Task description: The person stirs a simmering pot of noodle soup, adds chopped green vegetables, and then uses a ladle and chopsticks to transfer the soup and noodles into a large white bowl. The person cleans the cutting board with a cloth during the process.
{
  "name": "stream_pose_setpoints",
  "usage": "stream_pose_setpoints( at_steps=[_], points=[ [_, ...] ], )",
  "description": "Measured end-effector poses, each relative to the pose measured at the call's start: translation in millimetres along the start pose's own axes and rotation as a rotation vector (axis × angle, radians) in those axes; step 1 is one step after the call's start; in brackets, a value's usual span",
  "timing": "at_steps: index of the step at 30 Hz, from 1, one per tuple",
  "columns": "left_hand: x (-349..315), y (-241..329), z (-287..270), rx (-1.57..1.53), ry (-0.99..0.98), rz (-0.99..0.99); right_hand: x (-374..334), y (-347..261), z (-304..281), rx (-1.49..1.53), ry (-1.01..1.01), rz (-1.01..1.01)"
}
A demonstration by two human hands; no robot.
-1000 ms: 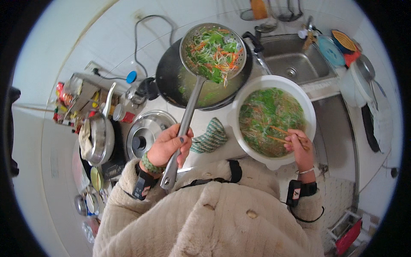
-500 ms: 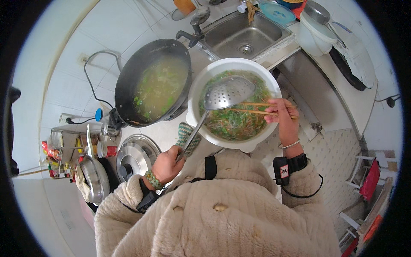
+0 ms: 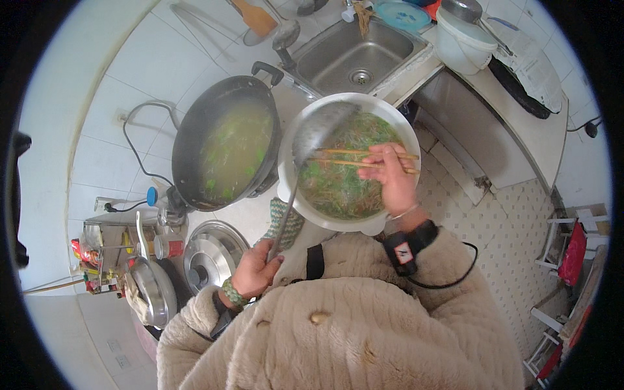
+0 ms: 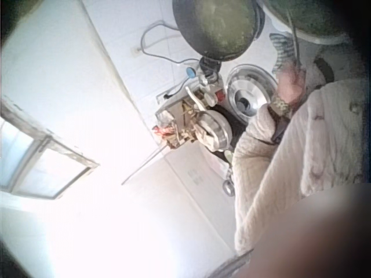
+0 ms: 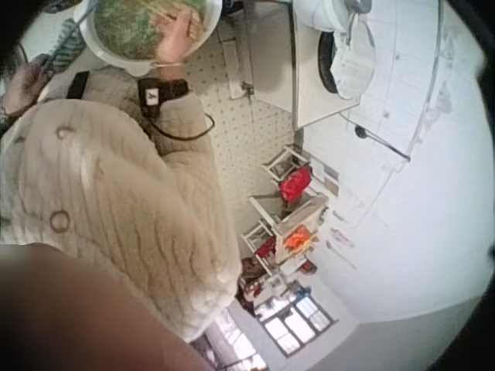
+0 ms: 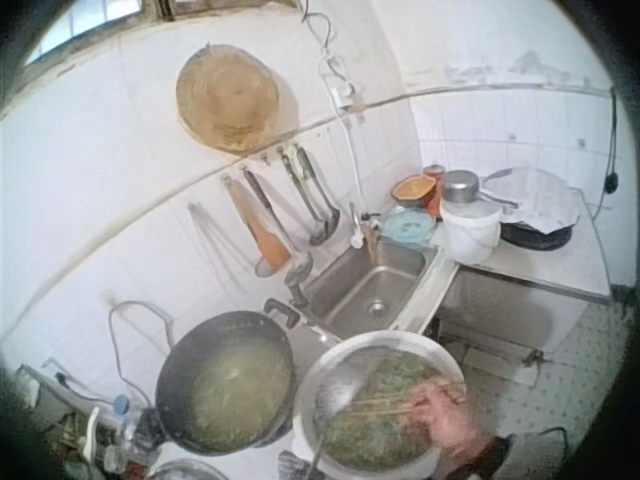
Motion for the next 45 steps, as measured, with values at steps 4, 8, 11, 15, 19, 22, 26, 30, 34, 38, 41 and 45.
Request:
stream_pose_setpoints(
  at_steps=[4,8,11,15,19,22,26,30,34,38,41,45],
  points=[
    [-3.2,-12.0,-2.6,-0.143,-0.043,-0.151,-3.1,-15.0,-1.9,-0.084,0.044,-0.072],
    [-2.5,3.4,-9.1,-0.199,-0.035,-0.102,-2.4,-10.0,12.3,-0.184,-0.180,0.047],
    [-7.0,-0.1,-24.3,-0.287,-0.052,-0.183,-10.2,-61.4,12.8,-1.067,-0.127,-0.542],
    [-29.0,-22.8,-74.6,-0.565,0.260,-0.336,2.0,-58.5,-44.2,-0.434,0.096,-0.217],
    [-42.9,-70.4,-128.5,-0.359,0.438,-0.519,1.9,-43.6,-62.6,-0.314,0.104,-0.095],
    [-39.1,-101.7,-148.3,-0.130,0.455,-0.489,1.5,-33.9,-61.8,-0.303,0.076,-0.098],
    [-23.5,-138.5,-158.6,0.307,0.433,-0.503,2.7,-27.3,-54.9,-0.296,0.046,-0.098],
    [-20.8,-162.3,-139.1,-0.116,0.307,-0.715,0.4,-26.2,-55.1,-0.317,0.072,-0.080],
    [-9.0,-142.5,-123.1,-0.441,0.209,-0.703,-3.9,-23.6,-58.3,-0.317,0.067,-0.082],
    [-9.5,-123.3,-99.7,-0.855,0.098,-0.727,-6.7,-22.2,-66.2,-0.377,0.116,-0.079],
    [-1.8,-110.4,-87.4,-0.913,0.046,-0.676,-7.5,-16.9,-63.1,-0.336,0.083,-0.023],
    [9.5,-96.2,-72.2,-1.059,-0.006,-0.589,-9.8,-16.9,-54.6,-0.303,0.059,-0.022]
  ],
)
Point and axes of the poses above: each hand's wrist, its own x-axis towards the middle knuckle, its own z-axis out of the palm, y = z × x, the point moved 9 cm from there along x, towards the middle knuckle, and after that the axes turned 1 degree about -z, right-handed, at the moved point
